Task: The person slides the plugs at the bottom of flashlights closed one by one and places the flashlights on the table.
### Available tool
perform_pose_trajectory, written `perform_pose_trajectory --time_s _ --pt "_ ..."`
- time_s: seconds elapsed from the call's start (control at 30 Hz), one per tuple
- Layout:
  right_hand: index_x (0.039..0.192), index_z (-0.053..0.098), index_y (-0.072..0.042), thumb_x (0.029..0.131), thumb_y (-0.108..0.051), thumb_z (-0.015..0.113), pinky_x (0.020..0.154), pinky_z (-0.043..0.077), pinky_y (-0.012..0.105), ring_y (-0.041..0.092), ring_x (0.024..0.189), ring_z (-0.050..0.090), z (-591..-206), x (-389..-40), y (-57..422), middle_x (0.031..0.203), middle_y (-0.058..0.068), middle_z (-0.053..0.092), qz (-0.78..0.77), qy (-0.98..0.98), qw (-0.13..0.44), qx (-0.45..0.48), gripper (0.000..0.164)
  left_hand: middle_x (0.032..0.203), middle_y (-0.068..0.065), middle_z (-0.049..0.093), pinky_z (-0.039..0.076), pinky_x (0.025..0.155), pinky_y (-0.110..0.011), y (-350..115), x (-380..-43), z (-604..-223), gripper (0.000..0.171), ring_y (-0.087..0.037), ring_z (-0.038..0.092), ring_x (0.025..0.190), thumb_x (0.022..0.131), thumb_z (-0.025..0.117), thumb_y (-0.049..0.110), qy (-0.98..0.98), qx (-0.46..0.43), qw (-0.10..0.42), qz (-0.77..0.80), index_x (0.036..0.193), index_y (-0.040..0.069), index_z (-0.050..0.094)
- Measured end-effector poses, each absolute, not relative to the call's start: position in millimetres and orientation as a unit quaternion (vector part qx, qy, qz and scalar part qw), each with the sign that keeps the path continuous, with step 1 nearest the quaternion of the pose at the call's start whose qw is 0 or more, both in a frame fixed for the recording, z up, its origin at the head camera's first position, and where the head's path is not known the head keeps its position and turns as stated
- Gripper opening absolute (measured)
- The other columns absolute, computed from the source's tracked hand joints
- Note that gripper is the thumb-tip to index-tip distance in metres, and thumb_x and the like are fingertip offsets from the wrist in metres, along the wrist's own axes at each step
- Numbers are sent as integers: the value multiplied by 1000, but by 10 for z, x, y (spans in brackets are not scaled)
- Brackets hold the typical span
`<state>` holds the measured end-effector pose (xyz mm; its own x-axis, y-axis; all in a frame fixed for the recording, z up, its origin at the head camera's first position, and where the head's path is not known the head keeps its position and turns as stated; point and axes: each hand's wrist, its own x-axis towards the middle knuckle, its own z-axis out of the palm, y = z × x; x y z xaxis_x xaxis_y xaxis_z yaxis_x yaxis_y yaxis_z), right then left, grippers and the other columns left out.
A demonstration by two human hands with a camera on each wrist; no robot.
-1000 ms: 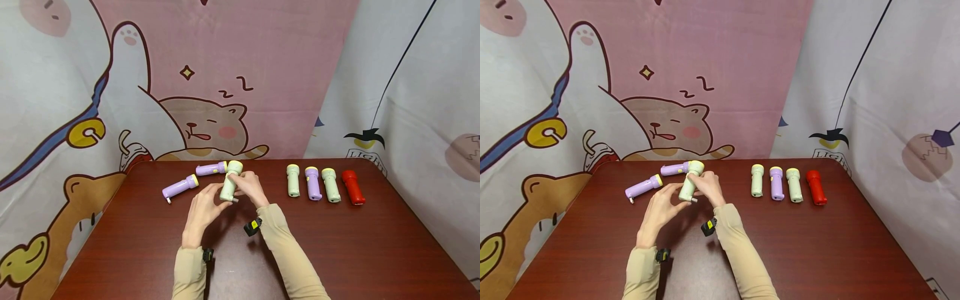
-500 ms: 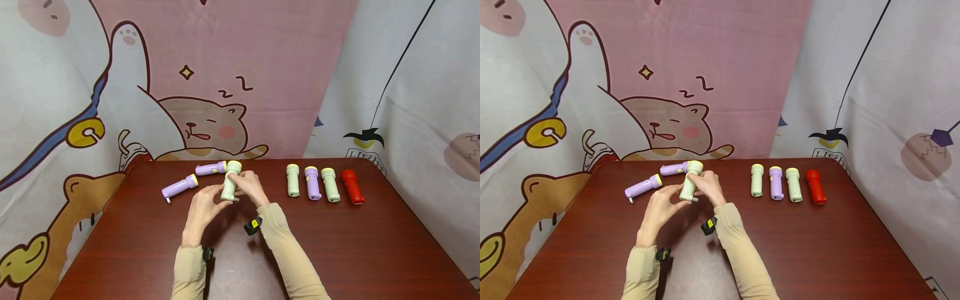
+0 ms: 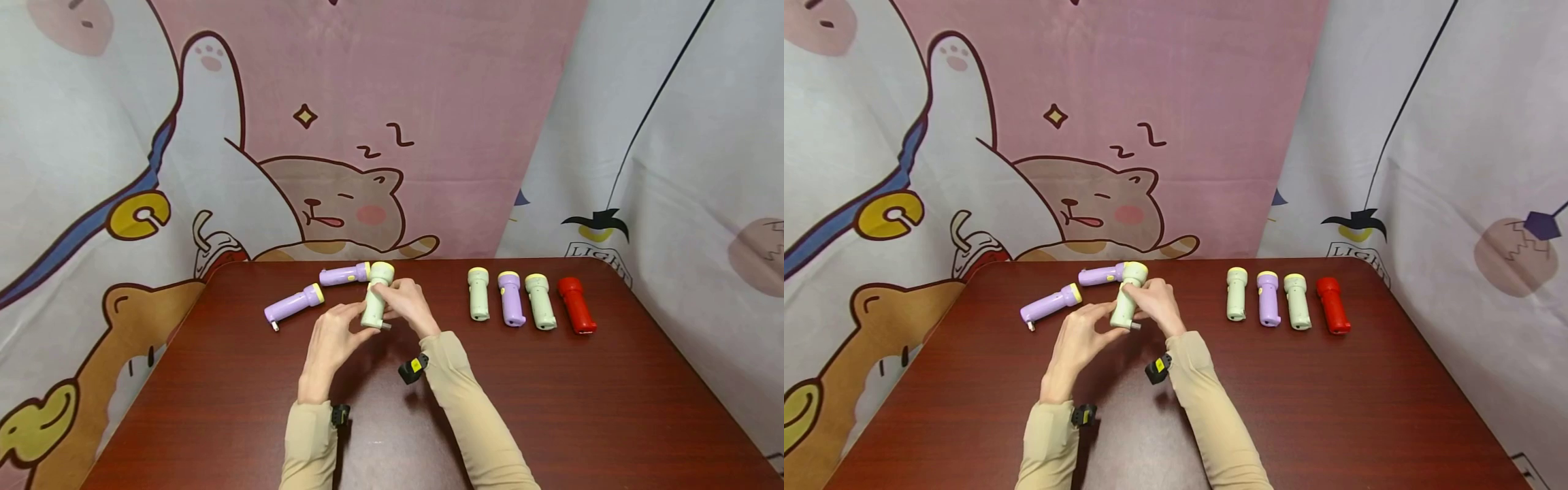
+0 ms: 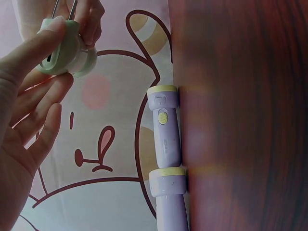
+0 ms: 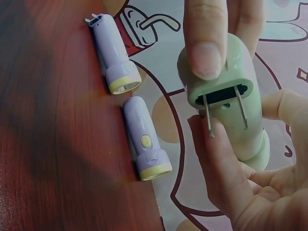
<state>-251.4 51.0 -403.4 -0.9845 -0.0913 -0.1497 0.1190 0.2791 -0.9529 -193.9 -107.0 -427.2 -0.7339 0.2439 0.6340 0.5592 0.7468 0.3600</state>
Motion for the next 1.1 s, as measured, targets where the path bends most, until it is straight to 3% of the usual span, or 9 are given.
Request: perform_pose_trajectory --time_s 0.37,0.73,1.1 --pt "84 64 1 82 -30 64 67 59 41 13 60 67 -4028 -2513 505 83 14 68 -596 798 87 6 31 96 -6 75 54 68 -32 -1079 -1935 -4287 43 -18 68 80 67 86 20 -889 -227 289 -273 106 8 72" --pt "85 64 1 82 -30 65 66 59 40 14 61 67 -4021 -2502 507 83 14 68 -593 801 87 4 32 97 -6 75 54 67 -33 -1084 -1931 -4278 44 -19 68 79 67 85 20 -890 -228 286 -273 107 7 72" --pt "83 64 -1 82 -32 64 71 58 46 15 62 68 -4025 -2522 513 81 14 69 -588 805 81 -5 31 96 -10 74 54 67 -34 -1082 -1926 -4270 42 -22 69 83 67 85 15 -892 -228 278 -276 106 4 72"
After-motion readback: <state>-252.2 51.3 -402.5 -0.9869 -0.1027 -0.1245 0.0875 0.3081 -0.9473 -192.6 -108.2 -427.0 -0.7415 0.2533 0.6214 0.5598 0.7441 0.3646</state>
